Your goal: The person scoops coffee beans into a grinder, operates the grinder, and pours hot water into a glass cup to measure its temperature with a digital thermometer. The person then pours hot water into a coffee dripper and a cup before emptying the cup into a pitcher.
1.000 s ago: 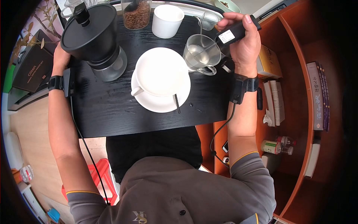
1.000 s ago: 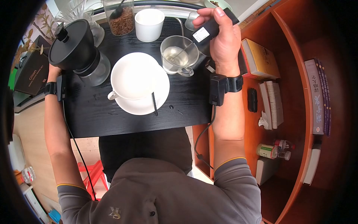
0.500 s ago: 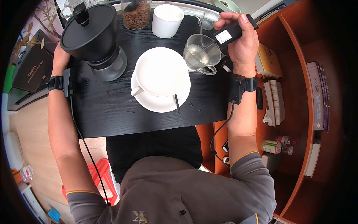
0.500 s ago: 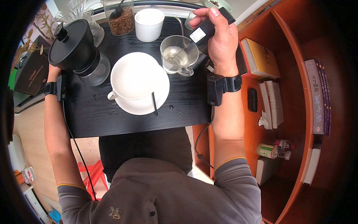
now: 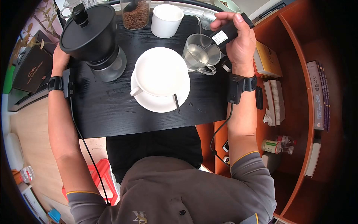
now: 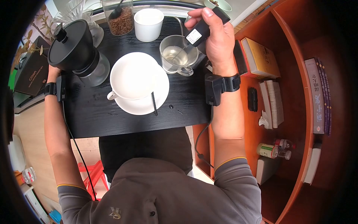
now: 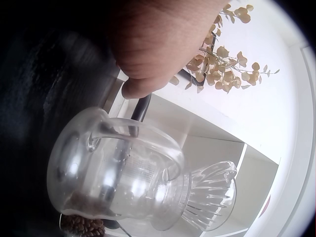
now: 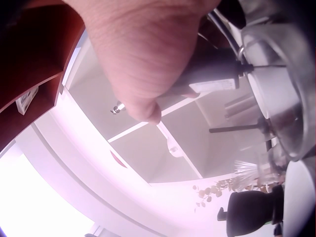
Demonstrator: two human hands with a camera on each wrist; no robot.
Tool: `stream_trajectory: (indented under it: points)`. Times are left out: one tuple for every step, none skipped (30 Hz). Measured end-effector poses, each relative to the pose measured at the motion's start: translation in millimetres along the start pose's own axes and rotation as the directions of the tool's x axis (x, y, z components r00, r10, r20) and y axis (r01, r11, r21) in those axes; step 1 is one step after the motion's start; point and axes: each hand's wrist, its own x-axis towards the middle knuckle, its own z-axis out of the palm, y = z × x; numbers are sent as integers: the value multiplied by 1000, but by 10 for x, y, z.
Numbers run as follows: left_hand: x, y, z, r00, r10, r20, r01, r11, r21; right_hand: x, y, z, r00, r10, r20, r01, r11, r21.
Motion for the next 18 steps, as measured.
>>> stream_trajectory:
  points:
    - [-15, 25, -1, 1000, -2, 4, 2, 1000, -6, 2, 0, -3, 1000, -11, 0, 11, 1000, 7]
    - [-27, 51, -3, 1000, -5, 7, 5, 1000, -12, 4, 0, -4, 1000, -23, -1, 23, 1000, 14]
    - [-19, 37, -5, 1000, -5, 7, 5, 1000, -12, 4, -1, -3, 1000, -23, -1, 23, 1000, 15]
    - [-8, 24, -7, 1000, 12, 4, -13, 1000, 23, 5, -1, -3, 1000, -22, -3, 22, 1000, 8]
    - [2, 12, -10, 1000, 30, 2, -30, 998, 58, 5, -3, -4, 1000, -20, -5, 20, 1000, 2]
    - [11, -1, -11, 1000, 30, 3, -31, 998, 58, 4, -7, 5, 1000, -20, -6, 20, 1000, 2]
    - [17, -15, -11, 999, 34, 5, -34, 998, 55, 1, -13, 21, 1000, -24, -10, 24, 999, 32]
    - [23, -30, -11, 999, 38, 7, -38, 998, 52, 0, -15, 30, 1000, -28, -15, 29, 998, 63]
    - [19, -24, -10, 999, 38, 7, -38, 998, 51, 0, -13, 30, 1000, -28, -14, 29, 998, 63]
    - [14, -17, -8, 1000, 25, 6, -25, 999, 43, 1, -9, 29, 999, -34, -14, 35, 997, 63]
    - [9, -9, -8, 1000, 12, 5, -13, 999, 35, 2, -5, 27, 999, -40, -14, 41, 997, 63]
    - [12, -18, -5, 1000, 12, 5, -12, 999, 35, 3, -2, 25, 999, -40, -14, 41, 997, 63]
    - [16, -28, 1, 1000, 1, 0, -1, 1000, 23, 3, 2, 23, 999, -46, -13, 47, 997, 64]
    - [22, -35, 5, 1000, -10, -6, 10, 1000, 11, 4, 4, 22, 999, -53, -12, 53, 996, 65]
    - [30, -48, 6, 1000, -10, -6, 10, 1000, 11, 5, 7, 22, 999, -53, -12, 53, 996, 65]
    - [38, -61, 5, 1000, -2, -6, 2, 1000, 22, 6, 10, 24, 999, -47, -11, 48, 997, 62]
    - [44, -74, 4, 1000, 7, -6, -7, 999, 33, 6, 11, 25, 999, -42, -9, 43, 997, 59]
    - [36, -51, 2, 1000, 7, -6, -7, 999, 33, 2, 10, 26, 999, -42, -9, 43, 997, 59]
